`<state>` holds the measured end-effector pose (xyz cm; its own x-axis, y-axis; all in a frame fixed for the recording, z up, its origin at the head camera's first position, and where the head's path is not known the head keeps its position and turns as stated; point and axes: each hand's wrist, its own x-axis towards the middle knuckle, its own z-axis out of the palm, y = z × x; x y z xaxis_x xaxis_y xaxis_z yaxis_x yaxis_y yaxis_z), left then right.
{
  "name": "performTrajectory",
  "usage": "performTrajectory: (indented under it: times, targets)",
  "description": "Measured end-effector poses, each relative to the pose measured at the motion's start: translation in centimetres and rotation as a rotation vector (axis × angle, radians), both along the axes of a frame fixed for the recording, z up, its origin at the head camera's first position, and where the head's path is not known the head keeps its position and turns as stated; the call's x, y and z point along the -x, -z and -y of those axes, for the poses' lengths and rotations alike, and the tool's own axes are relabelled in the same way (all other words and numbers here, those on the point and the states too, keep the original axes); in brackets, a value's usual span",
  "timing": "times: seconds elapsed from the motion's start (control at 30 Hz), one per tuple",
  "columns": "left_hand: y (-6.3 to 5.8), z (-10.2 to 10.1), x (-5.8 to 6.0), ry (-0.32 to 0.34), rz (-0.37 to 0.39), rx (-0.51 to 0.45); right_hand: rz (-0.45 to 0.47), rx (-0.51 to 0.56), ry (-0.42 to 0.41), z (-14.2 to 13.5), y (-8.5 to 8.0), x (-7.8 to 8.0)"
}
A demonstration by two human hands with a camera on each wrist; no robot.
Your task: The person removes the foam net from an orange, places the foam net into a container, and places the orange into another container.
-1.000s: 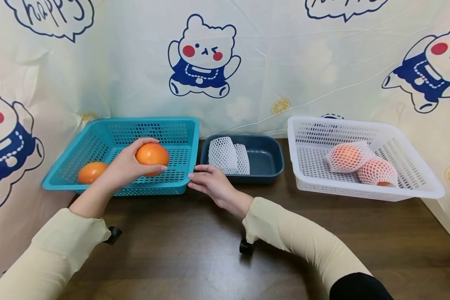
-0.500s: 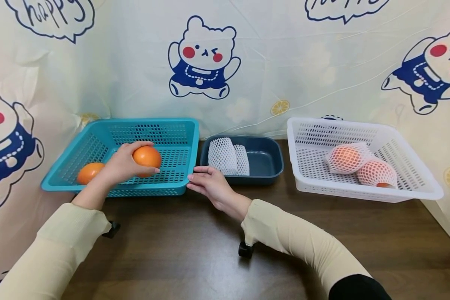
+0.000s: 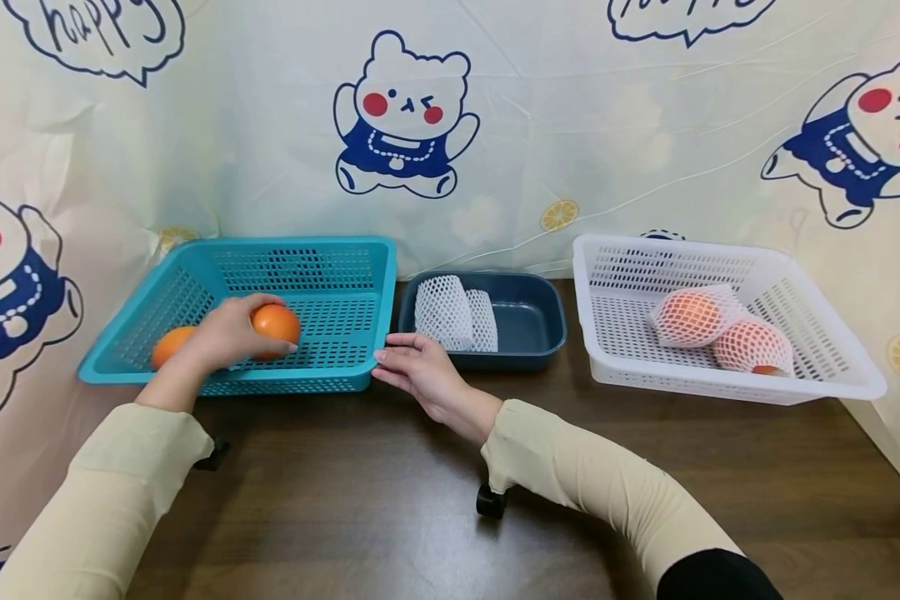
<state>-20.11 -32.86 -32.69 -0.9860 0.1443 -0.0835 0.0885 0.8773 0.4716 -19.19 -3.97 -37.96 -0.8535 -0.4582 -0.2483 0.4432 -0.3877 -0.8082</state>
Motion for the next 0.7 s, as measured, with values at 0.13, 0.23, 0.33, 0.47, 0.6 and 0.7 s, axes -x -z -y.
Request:
performTrajectory:
  times: [0.13, 0.23, 0.33, 0.47, 0.6, 0.7]
  targets:
    - [0.26, 0.06, 0.11, 0.011, 0.015, 0.053, 0.001, -0.003, 0.002, -0.01, 0.0, 0.05]
    - [0.4, 0.09, 0.17, 0.01, 0.031, 0.096, 0.004, -0.003, 0.003, -0.03, -0.05, 0.05]
    - [0.52, 0.14, 0.13, 0.015, 0.048, 0.136, 0.003, -0.006, 0.002, -0.06, -0.09, 0.02]
    - [0.68, 0.22, -0.05, 0.02, 0.053, 0.174, 0.0, -0.007, 0.001, -0.06, -0.07, -0.03]
    - [0.82, 0.46, -0.05, 0.016, 0.061, 0.184, 0.004, -0.003, 0.0, -0.08, -0.07, -0.04]
    - [0.91, 0.89, 0.17, 0.023, 0.081, 0.188, 0.007, -0.004, -0.005, -0.09, -0.06, -0.01]
